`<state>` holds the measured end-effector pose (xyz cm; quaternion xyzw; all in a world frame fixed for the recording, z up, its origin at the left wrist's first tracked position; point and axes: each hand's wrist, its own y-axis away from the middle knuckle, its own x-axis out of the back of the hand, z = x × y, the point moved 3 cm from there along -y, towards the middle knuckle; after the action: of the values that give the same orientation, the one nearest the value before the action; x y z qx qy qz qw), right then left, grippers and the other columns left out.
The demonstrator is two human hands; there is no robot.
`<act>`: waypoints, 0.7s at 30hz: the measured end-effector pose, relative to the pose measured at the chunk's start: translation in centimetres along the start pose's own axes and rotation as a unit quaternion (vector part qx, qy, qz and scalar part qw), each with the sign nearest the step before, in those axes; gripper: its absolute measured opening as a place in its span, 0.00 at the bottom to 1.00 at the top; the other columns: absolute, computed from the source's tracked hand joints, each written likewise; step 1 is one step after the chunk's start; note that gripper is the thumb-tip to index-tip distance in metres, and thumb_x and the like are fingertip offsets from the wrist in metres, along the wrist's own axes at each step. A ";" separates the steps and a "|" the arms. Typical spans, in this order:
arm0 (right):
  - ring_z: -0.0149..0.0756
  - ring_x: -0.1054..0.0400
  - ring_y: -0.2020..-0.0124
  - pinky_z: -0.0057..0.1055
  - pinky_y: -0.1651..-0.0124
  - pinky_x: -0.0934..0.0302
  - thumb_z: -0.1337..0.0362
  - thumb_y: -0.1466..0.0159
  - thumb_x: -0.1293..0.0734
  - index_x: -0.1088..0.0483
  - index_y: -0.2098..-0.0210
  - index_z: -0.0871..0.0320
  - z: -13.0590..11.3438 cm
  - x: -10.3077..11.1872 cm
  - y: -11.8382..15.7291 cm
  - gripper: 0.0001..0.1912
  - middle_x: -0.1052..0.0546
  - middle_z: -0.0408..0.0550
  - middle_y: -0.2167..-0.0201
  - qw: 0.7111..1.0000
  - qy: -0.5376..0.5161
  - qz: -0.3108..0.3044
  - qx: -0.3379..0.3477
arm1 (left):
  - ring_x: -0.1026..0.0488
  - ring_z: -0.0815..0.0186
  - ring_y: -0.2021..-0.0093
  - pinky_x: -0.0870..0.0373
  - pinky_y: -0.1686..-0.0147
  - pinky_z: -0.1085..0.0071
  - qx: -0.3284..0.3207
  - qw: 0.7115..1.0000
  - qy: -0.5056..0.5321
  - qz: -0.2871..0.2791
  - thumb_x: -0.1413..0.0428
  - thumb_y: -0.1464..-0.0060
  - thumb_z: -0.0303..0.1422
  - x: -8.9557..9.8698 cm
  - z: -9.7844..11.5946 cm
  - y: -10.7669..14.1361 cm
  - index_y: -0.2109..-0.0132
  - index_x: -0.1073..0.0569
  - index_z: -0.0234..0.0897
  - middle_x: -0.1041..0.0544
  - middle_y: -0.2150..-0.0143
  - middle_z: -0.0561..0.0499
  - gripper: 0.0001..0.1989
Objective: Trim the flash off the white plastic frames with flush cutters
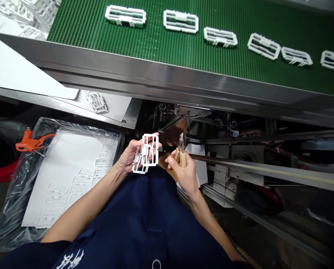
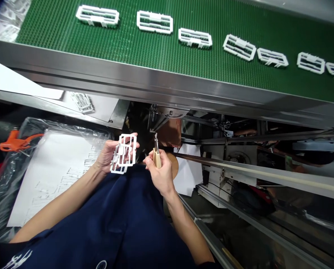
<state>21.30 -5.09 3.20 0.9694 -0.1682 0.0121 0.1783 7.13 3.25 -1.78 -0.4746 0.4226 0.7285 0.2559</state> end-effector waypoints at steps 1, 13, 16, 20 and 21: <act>0.27 0.35 0.74 0.27 0.68 0.38 0.62 0.40 0.34 0.38 0.65 0.58 0.1 -0.2 0.1 0.08 0.30 0.42 0.72 1.000 0.002 -0.008 0.000 | 0.24 0.62 0.68 0.27 0.72 0.74 0.000 1.000 0.000 0.001 0.42 0.55 0.30 0.0 0.0 -0.1 0.47 0.31 0.31 0.22 0.60 0.40 0.25; 0.29 0.33 0.73 0.29 0.65 0.37 0.60 0.40 0.35 0.38 0.64 0.57 0.2 -1.6 0.3 0.09 0.29 0.42 0.71 0.999 0.011 -0.036 -0.004 | 0.24 0.61 0.67 0.27 0.71 0.72 -0.001 1.000 0.000 0.019 0.43 0.56 0.30 0.1 -0.1 -0.2 0.46 0.33 0.31 0.22 0.60 0.40 0.27; 0.28 0.35 0.72 0.27 0.66 0.38 0.61 0.41 0.34 0.37 0.64 0.57 0.0 -2.1 0.3 0.09 0.32 0.42 0.70 0.999 0.019 -0.031 0.004 | 0.24 0.60 0.68 0.27 0.71 0.72 -0.002 1.000 0.002 0.008 0.43 0.55 0.30 0.1 -0.2 -0.4 0.46 0.32 0.31 0.22 0.60 0.41 0.26; 0.29 0.37 0.71 0.27 0.65 0.39 0.63 0.41 0.34 0.37 0.64 0.57 -0.4 -1.9 0.1 0.07 0.33 0.42 0.71 0.998 0.055 -0.010 0.029 | 0.24 0.60 0.68 0.26 0.71 0.72 -0.003 0.999 -0.032 0.024 0.43 0.51 0.29 0.5 -0.1 -0.8 0.50 0.28 0.28 0.22 0.61 0.40 0.20; 0.29 0.37 0.71 0.27 0.66 0.39 0.63 0.41 0.34 0.37 0.64 0.56 -0.5 -1.6 0.1 0.07 0.33 0.42 0.71 0.997 0.063 0.006 0.036 | 0.24 0.61 0.69 0.26 0.71 0.72 0.005 0.998 -0.042 0.044 0.43 0.48 0.29 0.7 -0.1 -1.0 0.51 0.28 0.27 0.22 0.62 0.40 0.17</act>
<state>19.77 -4.47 3.52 0.9714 -0.1622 0.0804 0.1534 7.62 3.63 -2.82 -0.4228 0.4356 0.7563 0.2437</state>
